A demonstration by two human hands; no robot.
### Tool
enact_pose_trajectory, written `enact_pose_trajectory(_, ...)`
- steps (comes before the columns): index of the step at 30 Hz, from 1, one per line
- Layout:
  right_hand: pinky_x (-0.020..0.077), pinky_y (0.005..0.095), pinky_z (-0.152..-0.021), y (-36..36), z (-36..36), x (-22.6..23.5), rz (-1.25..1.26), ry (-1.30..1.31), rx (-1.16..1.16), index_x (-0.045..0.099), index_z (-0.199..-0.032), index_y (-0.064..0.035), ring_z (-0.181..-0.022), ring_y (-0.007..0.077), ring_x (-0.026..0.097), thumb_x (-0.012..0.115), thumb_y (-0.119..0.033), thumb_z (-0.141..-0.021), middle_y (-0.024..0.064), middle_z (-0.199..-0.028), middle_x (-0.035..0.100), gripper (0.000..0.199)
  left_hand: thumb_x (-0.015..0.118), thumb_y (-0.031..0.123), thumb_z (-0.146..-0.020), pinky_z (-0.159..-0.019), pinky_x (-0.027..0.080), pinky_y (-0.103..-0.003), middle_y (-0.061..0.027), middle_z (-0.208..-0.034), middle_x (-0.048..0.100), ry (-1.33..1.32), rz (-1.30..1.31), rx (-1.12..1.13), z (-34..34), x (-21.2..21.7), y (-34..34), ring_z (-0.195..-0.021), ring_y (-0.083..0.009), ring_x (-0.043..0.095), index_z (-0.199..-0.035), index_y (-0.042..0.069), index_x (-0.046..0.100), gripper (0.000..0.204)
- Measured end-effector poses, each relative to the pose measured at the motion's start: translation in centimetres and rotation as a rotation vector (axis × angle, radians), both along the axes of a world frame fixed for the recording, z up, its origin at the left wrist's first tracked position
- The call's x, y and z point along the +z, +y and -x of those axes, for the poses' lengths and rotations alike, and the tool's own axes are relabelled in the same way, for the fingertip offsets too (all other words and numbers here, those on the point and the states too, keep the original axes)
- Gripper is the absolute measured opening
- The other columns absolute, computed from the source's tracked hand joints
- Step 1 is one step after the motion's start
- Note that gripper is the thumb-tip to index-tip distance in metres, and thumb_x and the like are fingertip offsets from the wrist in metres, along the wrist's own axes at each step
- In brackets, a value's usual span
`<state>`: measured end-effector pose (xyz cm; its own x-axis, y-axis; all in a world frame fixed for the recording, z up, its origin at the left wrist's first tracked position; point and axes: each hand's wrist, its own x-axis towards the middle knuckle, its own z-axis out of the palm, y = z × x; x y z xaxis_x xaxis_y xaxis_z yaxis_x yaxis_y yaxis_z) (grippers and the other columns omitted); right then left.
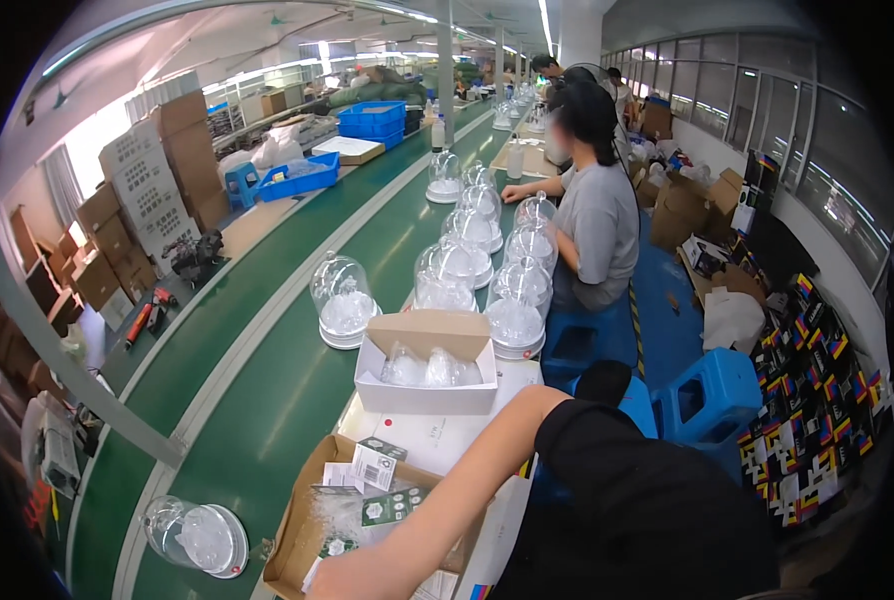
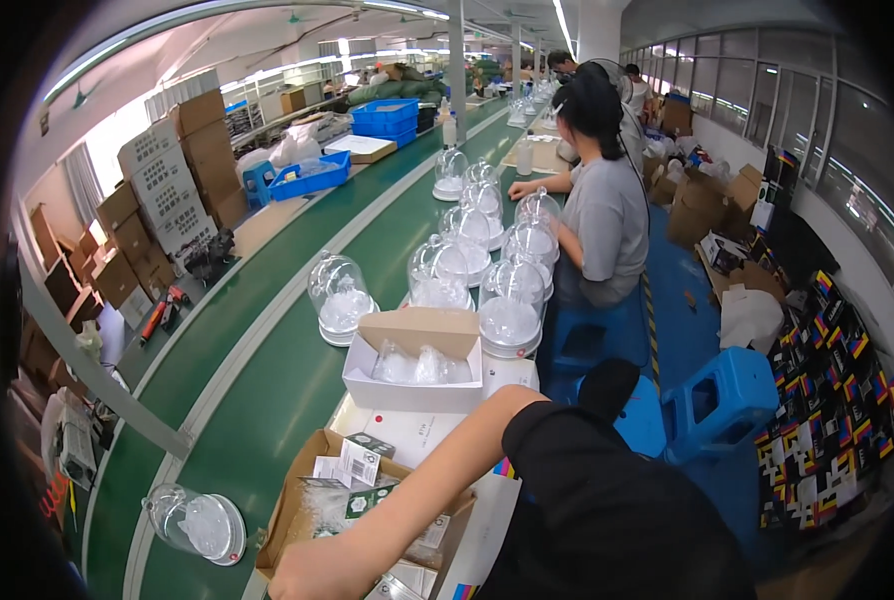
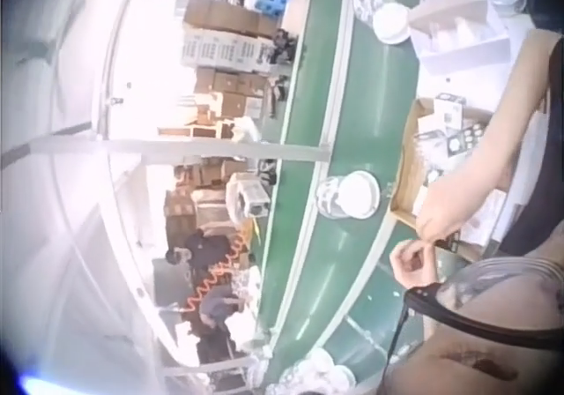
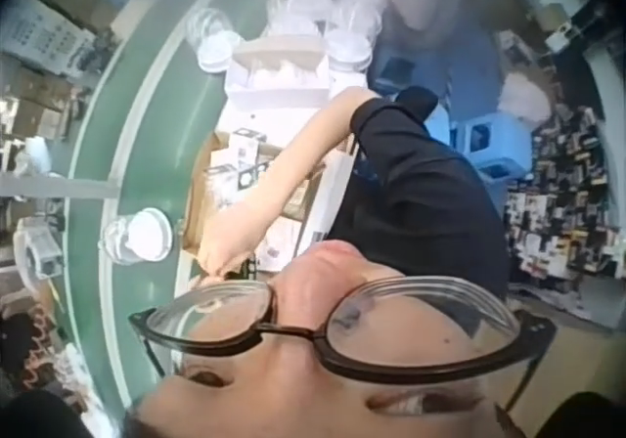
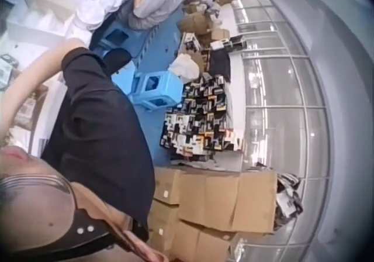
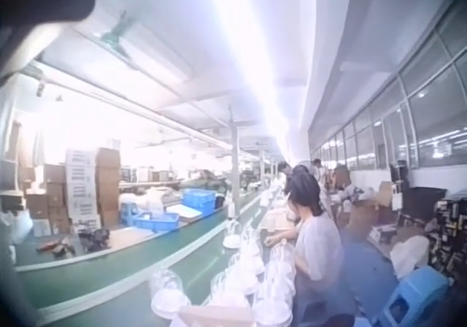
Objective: Labeling small green boxes and organizing light components on a factory assembly line.
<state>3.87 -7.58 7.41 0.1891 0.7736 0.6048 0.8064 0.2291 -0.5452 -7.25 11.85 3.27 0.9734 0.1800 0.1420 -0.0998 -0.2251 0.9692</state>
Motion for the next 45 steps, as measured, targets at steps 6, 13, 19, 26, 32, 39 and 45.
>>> enact_pose_trajectory(6, 0.0493, 0.0430, -0.067, 3.9, -3.6, -0.7, 0.197, -0.016, 0.000, 0.061, -0.093, -0.0071, -0.085, 0.0331, 0.061, 0.062, -0.024, -0.081, 0.0137, -0.092, 0.061, 0.021, 0.070, -0.002, -0.082, -0.073, 0.051, -0.030, -0.0086, -0.092, 0.066, -0.032, 0.080, 0.104, -2.0, 0.5, 1.5, -0.082, -0.0177, 0.063, -0.115, 0.001, 0.054, 0.037)
enact_pose_trajectory(13, 0.0491, 0.0281, -0.057, 6.7, -9.0, 2.2, 0.043, 0.297, -0.156, 0.065, -0.088, -0.0035, -0.071, 0.0154, 0.063, 0.067, -0.010, -0.082, 0.0073, -0.082, 0.066, 0.009, 0.066, -0.006, -0.075, -0.099, 0.044, -0.034, -0.0146, -0.127, 0.046, -0.241, -0.129, 0.033, -7.3, 1.4, 2.4, -0.121, -0.0228, 0.049, -0.128, -0.001, 0.043, 0.058)
enact_pose_trajectory(19, 0.0482, 0.0248, -0.061, 11.6, -12.1, 0.6, 0.001, 0.318, -0.194, 0.065, -0.090, -0.0025, -0.074, 0.0102, 0.060, 0.064, -0.008, -0.085, 0.0048, -0.084, 0.066, 0.007, 0.055, -0.010, -0.084, -0.087, 0.050, -0.029, -0.0123, -0.107, 0.063, -0.255, -0.114, 0.139, -11.7, 1.5, 7.7, -0.096, -0.0172, 0.064, -0.118, -0.003, 0.051, 0.035)
enact_pose_trajectory(26, 0.0501, 0.0277, -0.065, 18.8, -17.2, -0.7, -0.120, 0.512, -0.252, 0.064, -0.088, 0.0028, -0.076, 0.0117, 0.061, 0.063, -0.010, -0.086, 0.0067, -0.080, 0.066, 0.013, 0.058, 0.003, -0.090, -0.080, 0.052, -0.028, -0.0149, -0.107, 0.064, -0.245, -0.022, 0.214, -15.8, 2.5, 10.2, -0.094, -0.0181, 0.065, -0.124, -0.002, 0.047, 0.036)
enact_pose_trajectory(32, 0.0514, 0.0278, -0.070, 21.9, -18.4, -2.0, -0.206, 0.218, -0.333, 0.065, -0.088, 0.0013, -0.084, 0.0146, 0.062, 0.064, -0.013, -0.086, 0.0084, -0.103, 0.061, 0.014, 0.056, -0.005, -0.086, -0.080, 0.054, -0.027, -0.0168, -0.108, 0.062, -0.260, 0.020, 0.186, -17.4, 2.5, 13.8, -0.094, -0.0191, 0.066, -0.128, -0.002, 0.043, 0.044)
enact_pose_trajectory(39, 0.0528, 0.0301, -0.071, 22.5, -20.2, -2.7, -0.151, 0.442, -0.375, 0.065, -0.089, 0.0016, -0.079, 0.0152, 0.064, 0.064, -0.012, -0.085, 0.0077, -0.086, 0.066, 0.015, 0.062, 0.002, -0.085, -0.073, 0.053, -0.026, -0.0126, -0.104, 0.062, -0.200, -0.040, 0.246, -18.6, 3.0, 14.6, -0.089, -0.0164, 0.065, -0.126, -0.001, 0.047, 0.043)
enact_pose_trajectory(45, 0.0487, 0.0370, -0.065, 26.7, -20.0, -4.9, -0.185, 0.503, -0.318, 0.065, -0.075, -0.0033, -0.071, 0.0236, 0.061, 0.070, -0.017, -0.071, 0.0125, -0.073, 0.064, 0.015, 0.065, 0.003, -0.084, -0.077, 0.051, -0.033, -0.0121, -0.116, 0.057, -0.400, -0.699, 0.425, -17.9, 1.4, 16.0, -0.101, -0.0240, 0.059, -0.121, 0.002, 0.058, 0.038)
